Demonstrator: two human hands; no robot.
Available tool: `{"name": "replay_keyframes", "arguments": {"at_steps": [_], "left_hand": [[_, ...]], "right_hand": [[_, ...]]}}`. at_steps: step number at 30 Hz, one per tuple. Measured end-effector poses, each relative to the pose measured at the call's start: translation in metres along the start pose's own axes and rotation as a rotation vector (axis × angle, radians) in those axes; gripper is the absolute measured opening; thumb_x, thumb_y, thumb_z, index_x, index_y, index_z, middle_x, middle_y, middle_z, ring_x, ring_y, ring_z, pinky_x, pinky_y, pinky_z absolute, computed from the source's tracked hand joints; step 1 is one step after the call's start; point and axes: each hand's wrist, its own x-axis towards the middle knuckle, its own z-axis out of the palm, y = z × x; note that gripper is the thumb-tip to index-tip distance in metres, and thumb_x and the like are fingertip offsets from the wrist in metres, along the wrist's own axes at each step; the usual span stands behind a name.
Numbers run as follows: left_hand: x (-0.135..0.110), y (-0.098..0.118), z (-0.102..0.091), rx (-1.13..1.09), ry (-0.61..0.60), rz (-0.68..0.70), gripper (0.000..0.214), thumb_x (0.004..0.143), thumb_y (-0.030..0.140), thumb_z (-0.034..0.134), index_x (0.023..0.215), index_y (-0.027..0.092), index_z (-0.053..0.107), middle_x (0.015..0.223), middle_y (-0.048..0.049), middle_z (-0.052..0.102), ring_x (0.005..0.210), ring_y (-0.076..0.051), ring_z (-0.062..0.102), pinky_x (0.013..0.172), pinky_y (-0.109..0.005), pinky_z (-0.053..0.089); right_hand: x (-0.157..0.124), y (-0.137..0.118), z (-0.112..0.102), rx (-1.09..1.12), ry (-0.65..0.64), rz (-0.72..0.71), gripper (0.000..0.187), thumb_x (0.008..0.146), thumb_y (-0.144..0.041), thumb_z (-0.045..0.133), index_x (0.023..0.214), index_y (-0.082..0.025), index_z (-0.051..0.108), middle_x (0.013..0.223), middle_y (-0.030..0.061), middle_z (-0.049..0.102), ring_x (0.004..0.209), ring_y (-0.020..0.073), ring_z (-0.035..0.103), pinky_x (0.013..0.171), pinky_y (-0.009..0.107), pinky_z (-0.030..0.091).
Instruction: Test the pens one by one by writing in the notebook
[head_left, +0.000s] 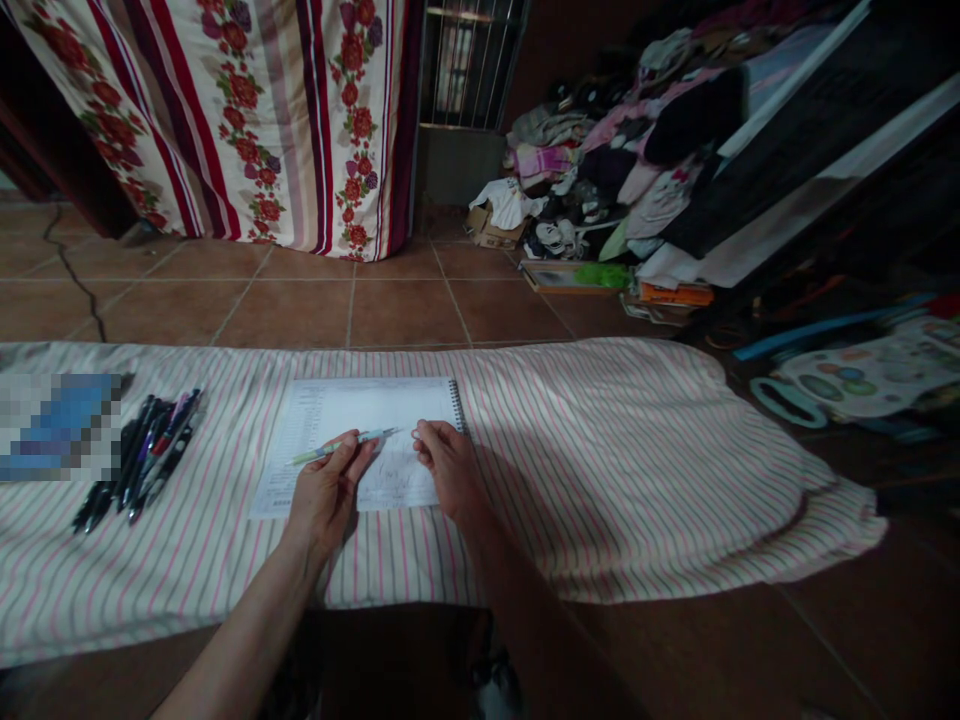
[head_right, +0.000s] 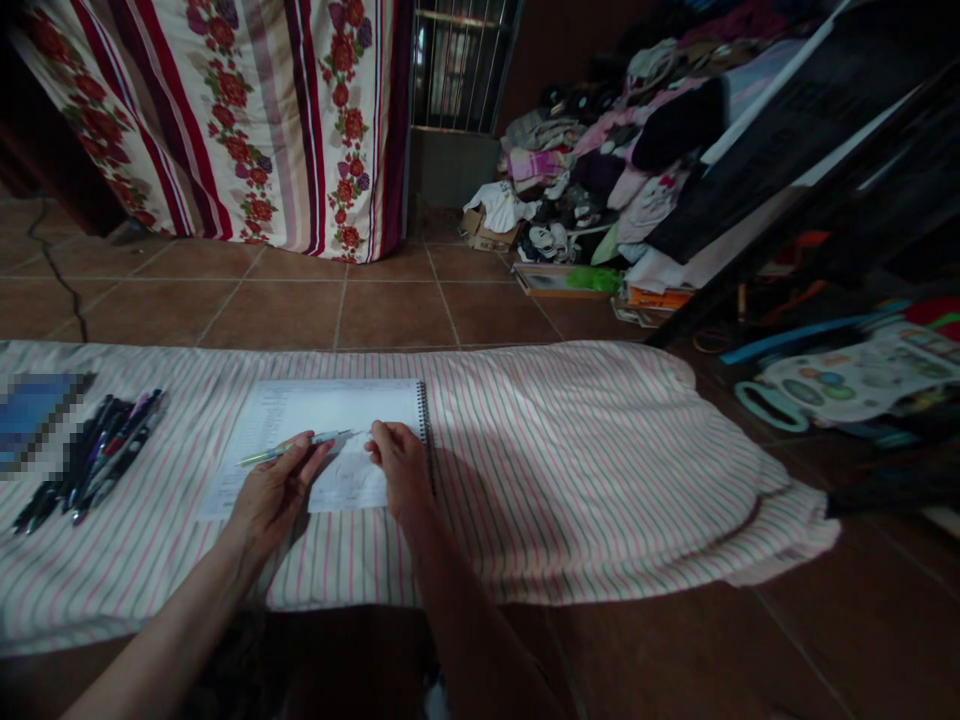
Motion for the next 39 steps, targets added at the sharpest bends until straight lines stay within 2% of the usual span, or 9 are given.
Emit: {"name": "replay_keyframes", "arguments": {"at_steps": [5,10,17,31,39], "left_hand": [[-0.0006,0.0009,-0.0001,0.014,-0.010,-0.014,0.018,0.080,-0.004,0.050,0.070,0.004,0.063,0.069,-0.0068,0.067,0.067,-0.015,0.068,0.070,-0.023,0.058],[-0.0027,0.0003,-0.0009,0.031,-0.053,-0.035,0.018,0.081,-0.003,0.049,0.070,0.003,0.063,0.069,-0.0082,0.067,0.067,-0.015,0.068,0.070,-0.022,0.058],[-0.0043,0.0010,-0.0014,0.057,-0.074,-0.061,0.019,0.081,-0.003,0.048,0.071,0.003,0.063,0.068,-0.0089,0.067,0.066,-0.015,0.069,0.068,-0.021,0.058],[-0.0034,0.0046,0.0002,-0.011,0.001,-0.082,0.018,0.081,-0.002,0.050,0.072,0.006,0.063,0.069,-0.0072,0.068,0.067,-0.014,0.068,0.068,-0.021,0.058],[-0.0005,0.0049,-0.0023,-0.003,-0.003,-0.063,0.017,0.080,-0.002,0.050,0.070,0.004,0.063,0.069,-0.0078,0.067,0.067,-0.015,0.068,0.067,-0.021,0.058]], "right_hand": [[-0.0005,0.0003,-0.0038,-0.100,-0.082,-0.006,0.025,0.065,-0.034,0.066,0.080,-0.015,0.063,0.066,-0.0005,0.059,0.056,0.0081,0.052,0.048,0.019,0.035],[0.0006,0.0031,-0.0040,-0.150,-0.159,-0.011,0.030,0.067,-0.034,0.064,0.091,-0.015,0.067,0.068,0.0011,0.060,0.059,0.0090,0.052,0.049,0.020,0.035],[0.0029,0.0059,-0.0039,-0.225,-0.118,-0.068,0.025,0.067,-0.035,0.063,0.081,-0.016,0.070,0.057,-0.0019,0.054,0.054,0.0089,0.046,0.046,0.020,0.030],[0.0023,0.0019,-0.0047,-0.210,-0.040,-0.091,0.025,0.067,-0.038,0.063,0.079,-0.017,0.070,0.058,-0.0011,0.057,0.054,0.0097,0.049,0.046,0.020,0.033],[0.0035,-0.0001,-0.0063,-0.154,-0.038,-0.092,0.025,0.065,-0.037,0.064,0.077,-0.016,0.069,0.059,-0.0012,0.056,0.053,0.0084,0.047,0.044,0.019,0.033]]}}
